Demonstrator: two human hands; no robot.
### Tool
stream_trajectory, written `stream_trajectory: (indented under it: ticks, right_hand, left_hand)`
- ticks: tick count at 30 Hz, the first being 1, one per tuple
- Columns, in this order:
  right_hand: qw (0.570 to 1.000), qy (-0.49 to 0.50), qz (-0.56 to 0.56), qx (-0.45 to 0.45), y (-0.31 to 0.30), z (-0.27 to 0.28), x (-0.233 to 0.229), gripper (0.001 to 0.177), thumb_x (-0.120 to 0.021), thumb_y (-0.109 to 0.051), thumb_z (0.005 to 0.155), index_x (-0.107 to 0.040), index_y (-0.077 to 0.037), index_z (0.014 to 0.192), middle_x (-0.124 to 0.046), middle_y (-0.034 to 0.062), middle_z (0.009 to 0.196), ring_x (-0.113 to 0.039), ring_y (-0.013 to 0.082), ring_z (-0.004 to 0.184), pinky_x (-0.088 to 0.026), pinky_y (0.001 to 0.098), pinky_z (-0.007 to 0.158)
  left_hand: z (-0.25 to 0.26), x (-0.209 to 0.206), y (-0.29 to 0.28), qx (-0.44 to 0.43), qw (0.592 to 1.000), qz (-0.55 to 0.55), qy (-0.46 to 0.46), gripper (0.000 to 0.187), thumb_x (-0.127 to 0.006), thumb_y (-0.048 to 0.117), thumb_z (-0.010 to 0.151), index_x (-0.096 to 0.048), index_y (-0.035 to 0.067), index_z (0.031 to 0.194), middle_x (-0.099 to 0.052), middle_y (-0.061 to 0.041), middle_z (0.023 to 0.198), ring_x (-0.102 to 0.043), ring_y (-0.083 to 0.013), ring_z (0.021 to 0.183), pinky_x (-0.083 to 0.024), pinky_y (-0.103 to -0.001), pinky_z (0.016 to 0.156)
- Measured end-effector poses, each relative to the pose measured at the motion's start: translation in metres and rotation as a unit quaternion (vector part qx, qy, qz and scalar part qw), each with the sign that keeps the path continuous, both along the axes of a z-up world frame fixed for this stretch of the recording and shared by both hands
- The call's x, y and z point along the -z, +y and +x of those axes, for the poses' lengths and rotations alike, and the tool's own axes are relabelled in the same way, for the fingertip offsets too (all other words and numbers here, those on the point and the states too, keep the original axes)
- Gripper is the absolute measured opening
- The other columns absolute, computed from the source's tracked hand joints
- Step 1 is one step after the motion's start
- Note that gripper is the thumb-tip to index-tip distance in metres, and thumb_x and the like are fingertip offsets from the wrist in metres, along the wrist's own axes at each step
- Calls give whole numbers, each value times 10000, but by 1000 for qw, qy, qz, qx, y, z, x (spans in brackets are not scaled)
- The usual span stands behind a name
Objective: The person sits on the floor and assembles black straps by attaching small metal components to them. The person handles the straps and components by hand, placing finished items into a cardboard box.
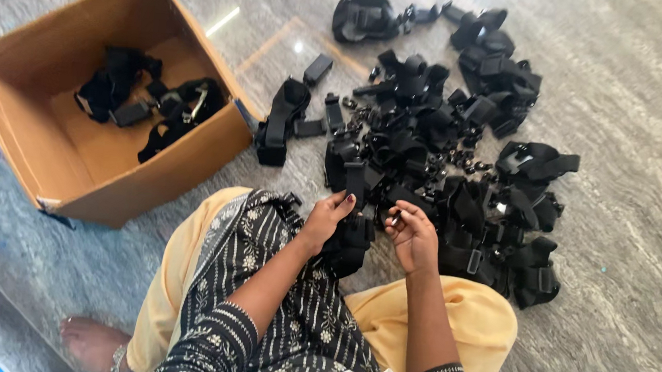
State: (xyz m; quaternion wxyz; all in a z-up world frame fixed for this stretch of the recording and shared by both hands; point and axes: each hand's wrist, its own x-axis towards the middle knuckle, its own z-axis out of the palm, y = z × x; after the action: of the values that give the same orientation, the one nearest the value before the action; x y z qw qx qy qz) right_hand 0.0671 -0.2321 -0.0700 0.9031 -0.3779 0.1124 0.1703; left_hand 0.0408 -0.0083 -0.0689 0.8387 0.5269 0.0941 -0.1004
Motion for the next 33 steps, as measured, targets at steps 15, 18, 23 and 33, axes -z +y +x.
stream_trajectory:
  ticks: [15, 18, 23, 33]
  right_hand:
    - [960, -27, -248, -125, 40, -17, -28, 306, -711, -207, 934, -695, -71, 1207, -566, -100, 764, -409, -14, 534, -291, 165, 443]
    - [956, -24, -267, -121, 46, -20, -29, 313, -722, -246, 939, -708, -68, 1196, -551, -100, 739, -420, -10, 536, -301, 163, 452]
    - [963, 31, -241, -120, 44, -17, -27, 258, -709, -220, 959, -701, -54, 1156, -556, -88, 738, -430, 2, 517, -303, 171, 427]
    - [994, 32, -74, -78, 23, -12, -20, 218, -632, -264, 1033, -657, -48, 1013, -551, -31, 685, -446, 43, 498, -326, 188, 401]
  left_hand:
    - [-7, -10, -2, 64, 998, 8, 0, 472, -675, 266, 997, -617, 38, 1407, -712, 27, 1152, -612, -41, 1019, -504, -231, 903]
    - [-8, -11, -3, 70, 997, 33, 25, 496, -677, 280, 991, -608, 38, 1418, -722, 14, 1121, -615, -52, 981, -513, -243, 870]
    - [-7, -13, -4, 81, 990, 111, 42, 529, -634, 336, 1021, -590, 62, 1472, -711, 13, 1109, -577, -51, 953, -490, -231, 848]
    - [-12, -23, 0, 128, 982, 103, -89, 858, -823, 35, 778, -419, 23, 1535, -611, -111, 1384, -621, -151, 1176, -501, -294, 1024]
